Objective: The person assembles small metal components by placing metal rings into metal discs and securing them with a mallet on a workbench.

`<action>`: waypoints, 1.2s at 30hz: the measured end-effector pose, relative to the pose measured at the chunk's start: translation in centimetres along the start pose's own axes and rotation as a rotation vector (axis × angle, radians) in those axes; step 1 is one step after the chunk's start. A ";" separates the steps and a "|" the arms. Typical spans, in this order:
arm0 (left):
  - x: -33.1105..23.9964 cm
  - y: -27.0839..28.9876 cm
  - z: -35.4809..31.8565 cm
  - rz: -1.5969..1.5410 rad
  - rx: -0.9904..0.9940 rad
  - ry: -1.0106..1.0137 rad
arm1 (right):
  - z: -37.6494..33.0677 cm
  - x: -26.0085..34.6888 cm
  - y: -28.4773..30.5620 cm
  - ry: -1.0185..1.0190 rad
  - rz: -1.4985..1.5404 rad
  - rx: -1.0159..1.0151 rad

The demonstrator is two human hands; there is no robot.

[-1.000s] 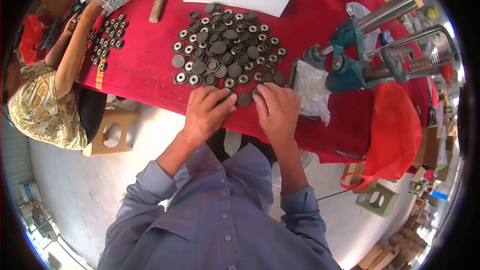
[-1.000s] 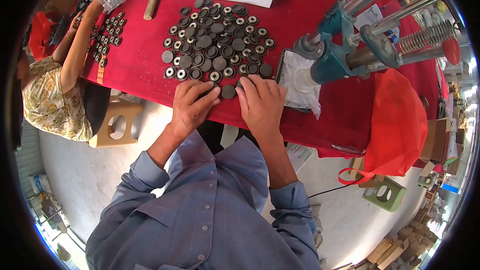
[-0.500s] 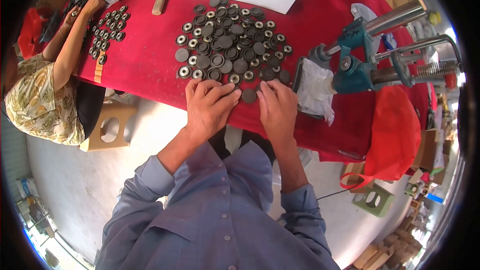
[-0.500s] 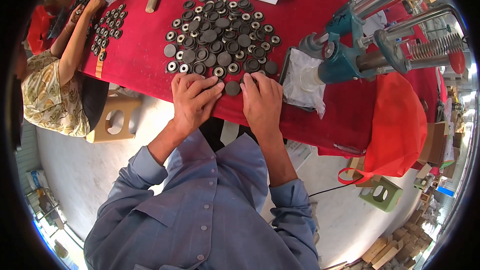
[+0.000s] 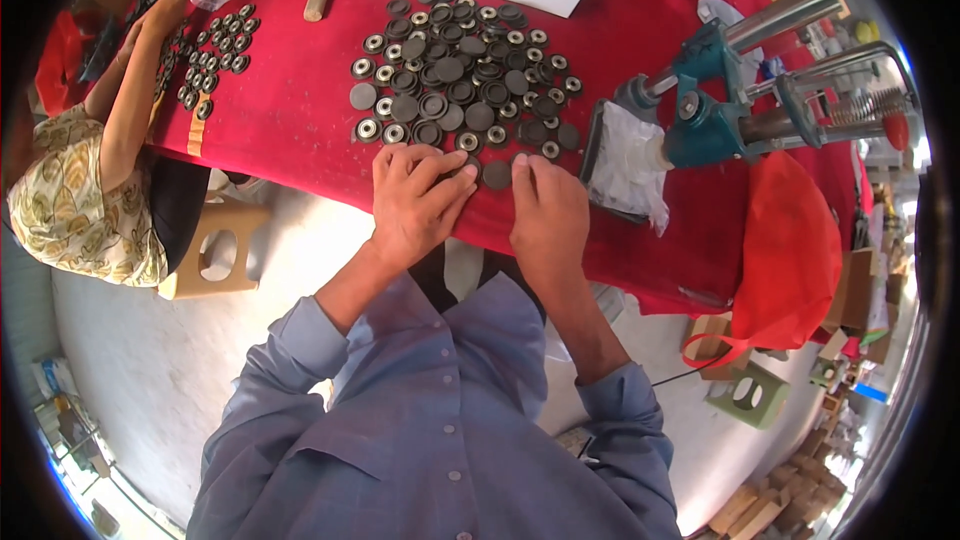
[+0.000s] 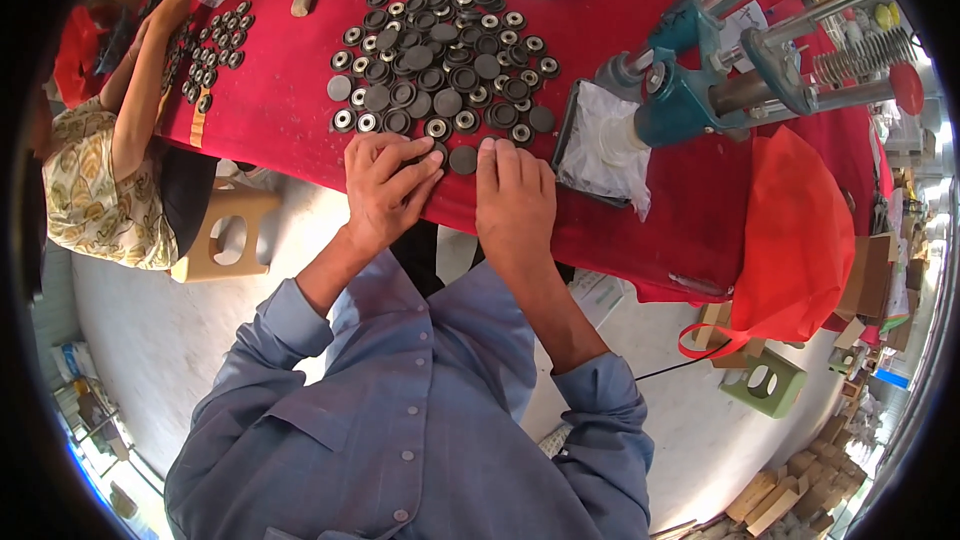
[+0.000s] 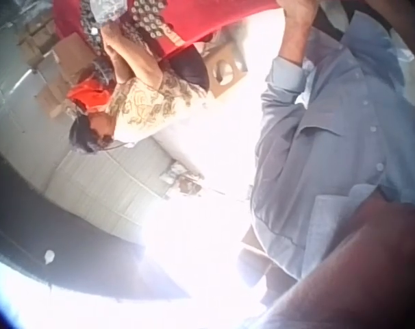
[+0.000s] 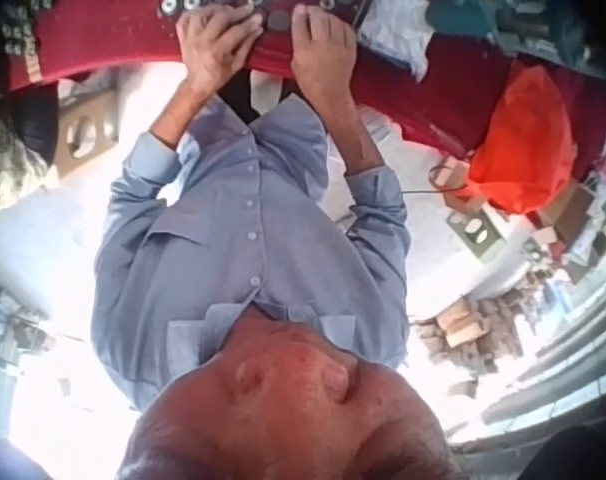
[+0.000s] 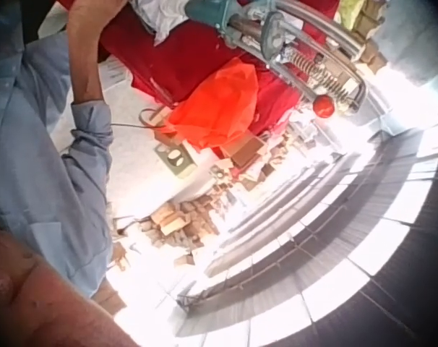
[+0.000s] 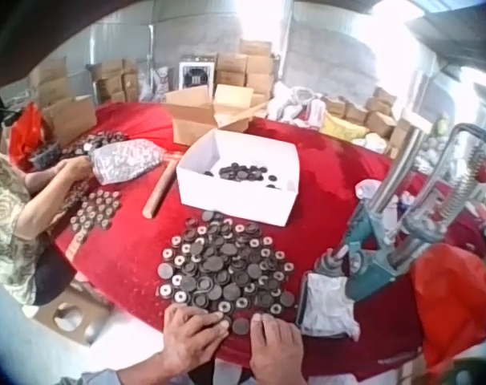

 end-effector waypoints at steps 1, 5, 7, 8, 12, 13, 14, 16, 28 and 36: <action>-0.1 -0.1 0.1 -0.001 0.002 -0.009 | 0.0 0.4 -0.3 0.022 -0.063 0.021; -0.4 0.0 0.1 0.006 0.016 0.019 | 0.3 0.8 0.4 0.003 -0.111 -0.014; -0.4 0.0 0.2 -0.001 0.016 0.020 | 0.2 1.3 0.2 0.018 -0.171 -0.004; -0.4 0.0 0.2 -0.012 0.018 0.023 | 0.1 1.4 0.1 0.035 -0.230 0.012; 0.1 1.0 0.5 -0.142 -0.008 0.084 | 0.8 -0.2 0.1 -0.006 -0.102 0.034; 0.4 1.6 0.8 -0.130 -0.013 0.120 | 1.0 -1.1 0.3 -0.047 0.022 0.061; 0.9 2.3 1.4 -0.126 -0.031 0.130 | 1.2 -1.9 0.2 -0.087 0.147 0.088; 2.3 3.3 2.9 -0.066 -0.083 0.169 | 2.6 -2.9 0.1 -0.125 0.163 0.027; 6.3 2.1 5.4 -0.085 0.219 0.278 | 5.8 -4.7 -2.0 -0.239 0.380 0.171; 6.4 2.2 6.4 -0.224 0.305 0.251 | 5.7 -4.3 -0.2 -0.420 0.669 0.175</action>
Point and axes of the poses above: each hand's wrist, its own z-axis towards the middle knuckle, its own y-axis out of the back of the hand, x = y × z, the point moved 5 cm from there along z, towards the middle knuckle, and after that the axes turned 14 degrees about -z, right-handed, at the moved point
